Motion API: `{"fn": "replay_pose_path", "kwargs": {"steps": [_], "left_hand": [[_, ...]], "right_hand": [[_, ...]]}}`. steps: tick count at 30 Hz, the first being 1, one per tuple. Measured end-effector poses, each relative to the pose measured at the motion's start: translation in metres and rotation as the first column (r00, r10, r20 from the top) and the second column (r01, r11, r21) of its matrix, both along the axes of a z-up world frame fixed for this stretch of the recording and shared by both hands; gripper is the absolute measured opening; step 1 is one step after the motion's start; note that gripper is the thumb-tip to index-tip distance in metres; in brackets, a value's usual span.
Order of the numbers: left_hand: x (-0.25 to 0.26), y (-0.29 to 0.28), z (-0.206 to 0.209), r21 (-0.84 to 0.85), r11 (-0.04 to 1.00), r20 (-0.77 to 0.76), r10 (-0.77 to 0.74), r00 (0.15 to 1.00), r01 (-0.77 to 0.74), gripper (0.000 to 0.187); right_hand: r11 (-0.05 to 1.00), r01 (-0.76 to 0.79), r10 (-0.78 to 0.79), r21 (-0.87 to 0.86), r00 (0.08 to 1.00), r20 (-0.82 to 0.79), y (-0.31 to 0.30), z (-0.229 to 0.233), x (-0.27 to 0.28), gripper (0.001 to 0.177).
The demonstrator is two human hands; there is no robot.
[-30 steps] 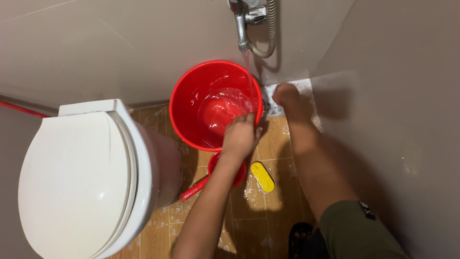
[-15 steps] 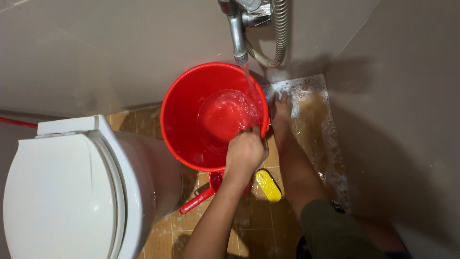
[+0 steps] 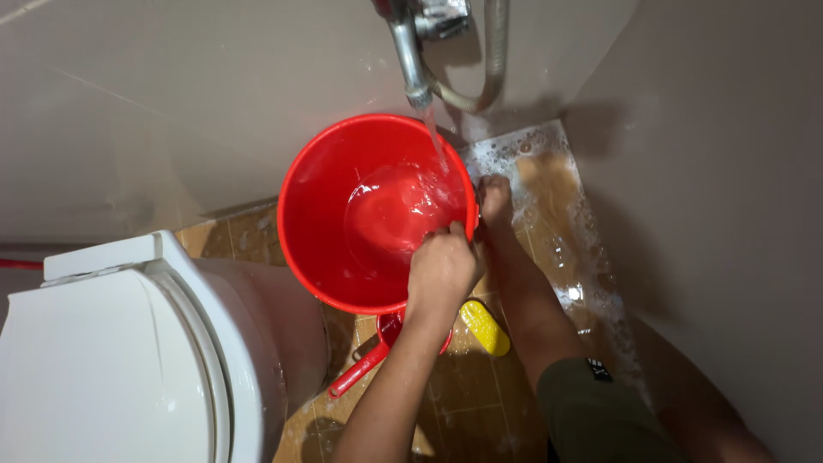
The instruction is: Scrubbing a bathroom floor and drain area and removing hair debris.
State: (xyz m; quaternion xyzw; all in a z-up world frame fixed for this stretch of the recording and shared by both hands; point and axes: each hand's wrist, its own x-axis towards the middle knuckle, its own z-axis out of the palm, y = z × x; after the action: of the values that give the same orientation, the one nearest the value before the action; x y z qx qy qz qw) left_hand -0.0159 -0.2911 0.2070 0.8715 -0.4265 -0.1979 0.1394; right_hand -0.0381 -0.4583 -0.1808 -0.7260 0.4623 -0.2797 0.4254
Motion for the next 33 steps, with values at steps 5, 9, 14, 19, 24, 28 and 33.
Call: {"fn": "replay_pose_path", "kwargs": {"steps": [5,9,14,19,24,28,33], "left_hand": [[0.002,-0.004,0.005,0.022,1.000,-0.014,-0.009,1.000,0.009,0.032],[0.003,-0.001,-0.004,0.043,0.999,0.032,-0.026,0.999,0.025,0.035],[0.000,0.005,0.005,-0.059,0.998,0.084,-0.026,0.996,0.031,0.027],[0.001,0.005,-0.002,-0.114,0.993,0.122,0.005,0.992,0.009,0.025],[0.002,0.002,-0.009,-0.051,0.999,0.093,0.002,0.996,0.003,0.025],[0.000,-0.001,0.009,0.028,1.000,0.045,0.011,0.999,-0.013,0.030],[-0.003,0.000,0.001,0.009,1.000,0.092,-0.005,0.996,0.005,0.026]], "right_hand": [[0.858,-0.071,-0.072,-0.508,0.964,-0.256,0.013,0.063,-0.037,0.013],[0.969,0.049,-0.078,-0.242,0.990,-0.114,0.038,0.136,-0.075,0.016],[0.964,0.029,-0.057,-0.263,0.994,-0.097,0.021,0.128,-0.100,0.021],[0.968,0.130,-0.153,-0.214,0.984,-0.096,-0.001,0.116,-0.098,0.019],[0.940,0.098,-0.179,-0.328,0.957,-0.228,-0.015,0.120,-0.057,0.054],[0.917,-0.119,-0.003,-0.381,0.953,-0.304,-0.005,0.124,-0.018,0.059],[0.946,-0.232,0.271,0.225,0.949,-0.161,-0.004,0.090,0.019,0.040]]}}
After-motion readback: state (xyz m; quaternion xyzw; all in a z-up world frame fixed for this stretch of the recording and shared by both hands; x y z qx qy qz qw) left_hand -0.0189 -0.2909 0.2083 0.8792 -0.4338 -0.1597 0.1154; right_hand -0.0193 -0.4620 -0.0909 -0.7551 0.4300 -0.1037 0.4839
